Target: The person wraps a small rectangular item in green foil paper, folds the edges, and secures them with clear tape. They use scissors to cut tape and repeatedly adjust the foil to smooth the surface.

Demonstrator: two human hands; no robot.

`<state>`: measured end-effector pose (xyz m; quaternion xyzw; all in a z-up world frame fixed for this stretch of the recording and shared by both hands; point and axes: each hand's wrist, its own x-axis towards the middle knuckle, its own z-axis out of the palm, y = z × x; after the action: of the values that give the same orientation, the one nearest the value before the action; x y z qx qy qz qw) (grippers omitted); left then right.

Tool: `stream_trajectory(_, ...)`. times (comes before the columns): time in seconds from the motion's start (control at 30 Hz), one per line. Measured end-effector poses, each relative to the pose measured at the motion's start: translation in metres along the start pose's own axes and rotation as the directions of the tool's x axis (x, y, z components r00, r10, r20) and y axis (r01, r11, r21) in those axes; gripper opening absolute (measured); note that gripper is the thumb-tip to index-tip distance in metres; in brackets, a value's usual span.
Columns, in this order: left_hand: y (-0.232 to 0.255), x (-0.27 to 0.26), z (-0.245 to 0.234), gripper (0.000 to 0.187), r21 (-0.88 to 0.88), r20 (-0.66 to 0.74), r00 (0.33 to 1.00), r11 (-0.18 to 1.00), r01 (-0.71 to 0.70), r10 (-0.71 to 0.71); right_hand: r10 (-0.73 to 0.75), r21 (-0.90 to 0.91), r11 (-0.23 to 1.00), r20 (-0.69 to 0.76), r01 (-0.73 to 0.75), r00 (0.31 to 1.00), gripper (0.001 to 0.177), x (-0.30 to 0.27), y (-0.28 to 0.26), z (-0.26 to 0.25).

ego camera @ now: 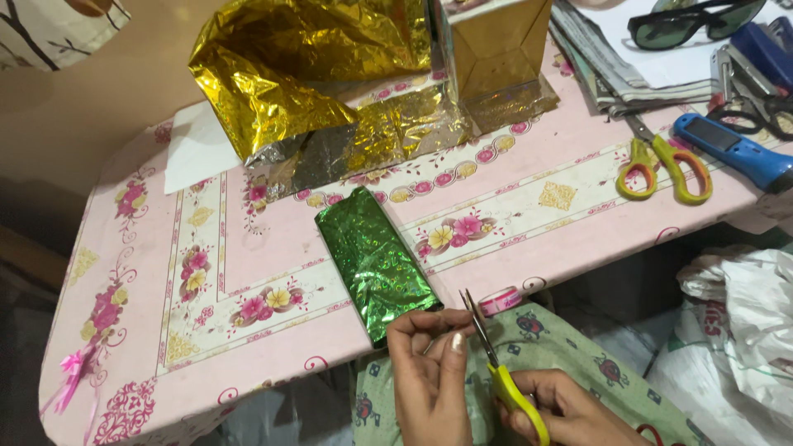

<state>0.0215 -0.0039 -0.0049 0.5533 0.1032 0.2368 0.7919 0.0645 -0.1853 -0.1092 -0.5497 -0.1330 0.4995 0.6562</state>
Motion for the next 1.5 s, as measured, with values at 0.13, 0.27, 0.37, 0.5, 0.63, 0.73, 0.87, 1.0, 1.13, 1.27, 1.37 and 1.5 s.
stream_trajectory(0.13, -0.001, 0.018, 0.007, 0.026, -0.013, 0.012, 1.0, 1.0, -0.013, 0.013, -0.058, 0.036, 0.998, -0.035, 0.059, 0.998, 0.033, 0.008, -0.013, -0.006)
stream_trajectory(0.27, -0.001, 0.034, 0.014, 0.025, -0.06, 0.034, 0.998, 0.997, 0.047, -0.045, -0.01, 0.069, 0.997, -0.065, 0.014, 0.998, 0.03, 0.014, -0.032, -0.01)
stream_trajectory(0.37, -0.006, 0.041, 0.018, 0.027, -0.083, 0.021, 0.999, 0.995, 0.049, -0.048, 0.006, 0.081, 0.997, -0.084, 0.001, 0.996, 0.03, 0.017, -0.044, -0.013)
stream_trajectory(0.5, -0.014, 0.045, 0.018, 0.026, -0.056, 0.035, 0.998, 0.997, 0.046, -0.044, -0.11, 0.075, 0.991, 0.031, 0.108, 0.993, 0.03, 0.022, -0.057, -0.017)
stream_trajectory(0.63, -0.022, 0.046, 0.015, 0.026, -0.061, 0.035, 0.998, 0.997, 0.05, -0.048, -0.112, 0.032, 0.993, -0.058, 0.114, 0.992, 0.029, 0.026, -0.058, -0.018)
stream_trajectory(0.73, -0.024, 0.047, 0.013, 0.027, -0.044, 0.033, 0.998, 0.997, 0.06, -0.058, -0.095, 0.031, 0.995, -0.057, 0.097, 0.994, 0.03, 0.029, -0.053, -0.022)
stream_trajectory(0.87, -0.023, 0.048, 0.012, 0.027, -0.02, 0.029, 0.998, 0.998, 0.064, -0.063, -0.078, -0.012, 0.997, -0.157, 0.077, 0.984, 0.028, 0.029, -0.05, -0.026)
stream_trajectory(1.0, -0.01, 0.048, -0.001, 0.033, 0.077, -0.01, 0.999, 0.996, 0.039, -0.038, -0.332, -0.239, 0.928, -0.185, 0.285, 0.925, 0.025, 0.015, -0.083, -0.051)
stream_trajectory(1.13, 0.012, 0.049, -0.038, 0.035, 0.192, -0.028, 0.997, 0.979, -0.063, 0.07, -0.41, -0.662, 0.743, -0.568, -0.1, 0.714, 0.02, 0.002, -0.145, -0.091)
stream_trajectory(1.27, 0.026, 0.049, -0.075, 0.035, 0.284, -0.059, 0.974, 0.939, -0.194, 0.219, -0.509, -0.767, 0.551, -0.621, -0.329, 0.596, 0.026, 0.006, -0.19, -0.104)
stream_trajectory(1.37, 0.027, 0.045, -0.097, 0.037, 0.343, -0.079, 0.949, 0.902, -0.261, 0.304, -0.536, -0.805, 0.428, -0.592, -0.411, 0.602, 0.027, 0.014, -0.205, -0.101)
stream_trajectory(1.5, 0.022, 0.035, -0.124, 0.04, 0.508, -0.091, 0.915, 0.809, -0.297, 0.393, -0.445, -0.8, 0.382, -0.598, -0.463, 0.667, 0.024, 0.014, -0.216, -0.094)
